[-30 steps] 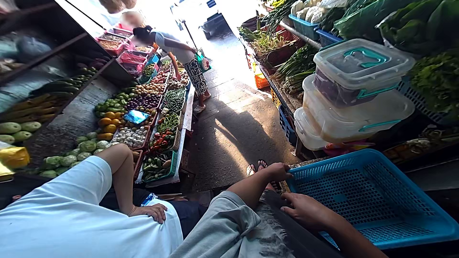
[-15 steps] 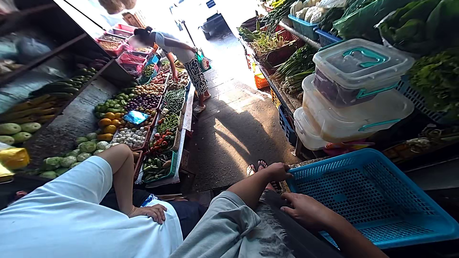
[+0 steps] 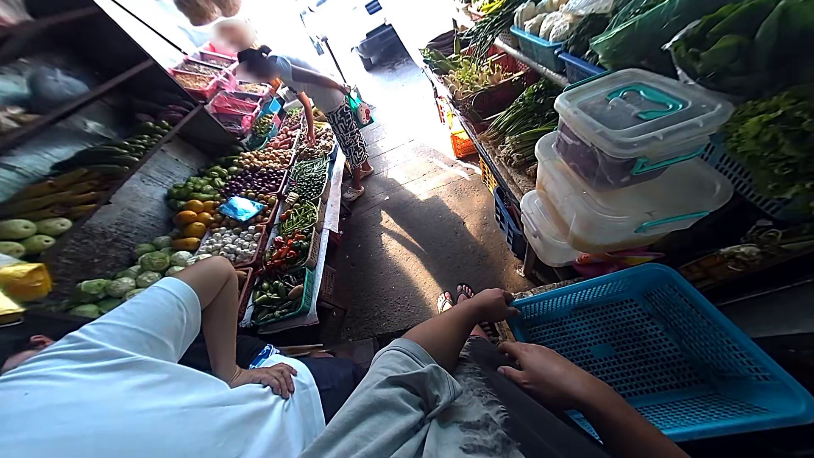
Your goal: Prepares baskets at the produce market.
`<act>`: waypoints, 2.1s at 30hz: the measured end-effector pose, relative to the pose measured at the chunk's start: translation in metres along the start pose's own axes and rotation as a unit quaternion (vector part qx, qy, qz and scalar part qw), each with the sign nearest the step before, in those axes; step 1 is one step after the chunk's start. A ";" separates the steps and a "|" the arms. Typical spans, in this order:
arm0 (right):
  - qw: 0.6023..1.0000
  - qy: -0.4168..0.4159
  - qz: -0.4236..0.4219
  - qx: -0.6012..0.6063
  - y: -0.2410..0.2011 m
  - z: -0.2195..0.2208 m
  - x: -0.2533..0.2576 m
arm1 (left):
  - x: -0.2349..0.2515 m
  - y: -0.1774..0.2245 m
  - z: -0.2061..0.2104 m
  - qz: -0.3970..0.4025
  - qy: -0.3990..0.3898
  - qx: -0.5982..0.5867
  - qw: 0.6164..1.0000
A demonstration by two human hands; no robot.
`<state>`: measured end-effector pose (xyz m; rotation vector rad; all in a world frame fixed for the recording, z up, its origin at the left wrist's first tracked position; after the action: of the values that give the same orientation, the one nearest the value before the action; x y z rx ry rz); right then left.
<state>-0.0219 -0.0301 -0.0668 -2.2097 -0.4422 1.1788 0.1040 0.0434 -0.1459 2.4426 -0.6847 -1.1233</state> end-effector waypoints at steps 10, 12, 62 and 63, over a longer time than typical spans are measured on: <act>1.000 0.000 0.002 -0.002 0.000 -0.001 -0.002 | 0.001 -0.001 0.000 -0.001 -0.006 0.001 1.000; 1.000 -0.001 0.003 -0.003 0.000 -0.001 -0.002 | 0.001 -0.001 0.000 -0.002 -0.005 0.000 1.000; 0.977 0.117 0.014 0.178 0.028 -0.035 -0.025 | 0.076 0.059 -0.028 0.025 -0.241 0.206 0.948; 0.976 0.116 0.019 0.182 0.030 -0.036 -0.026 | 0.077 0.059 -0.031 0.024 -0.248 0.200 0.948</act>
<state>-0.0058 -0.0798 -0.0538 -2.0052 -0.0786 0.9198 0.1553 -0.0446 -0.1430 2.4423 -1.2187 -1.7498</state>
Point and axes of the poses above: each hand's wrist, its own x-axis towards the middle knuckle, its own z-axis out of the palm, y = z × x, the point moved 6 cm from there along x, towards the middle knuckle, and after that the axes turned 6 degrees about x, right-handed, at the moved point
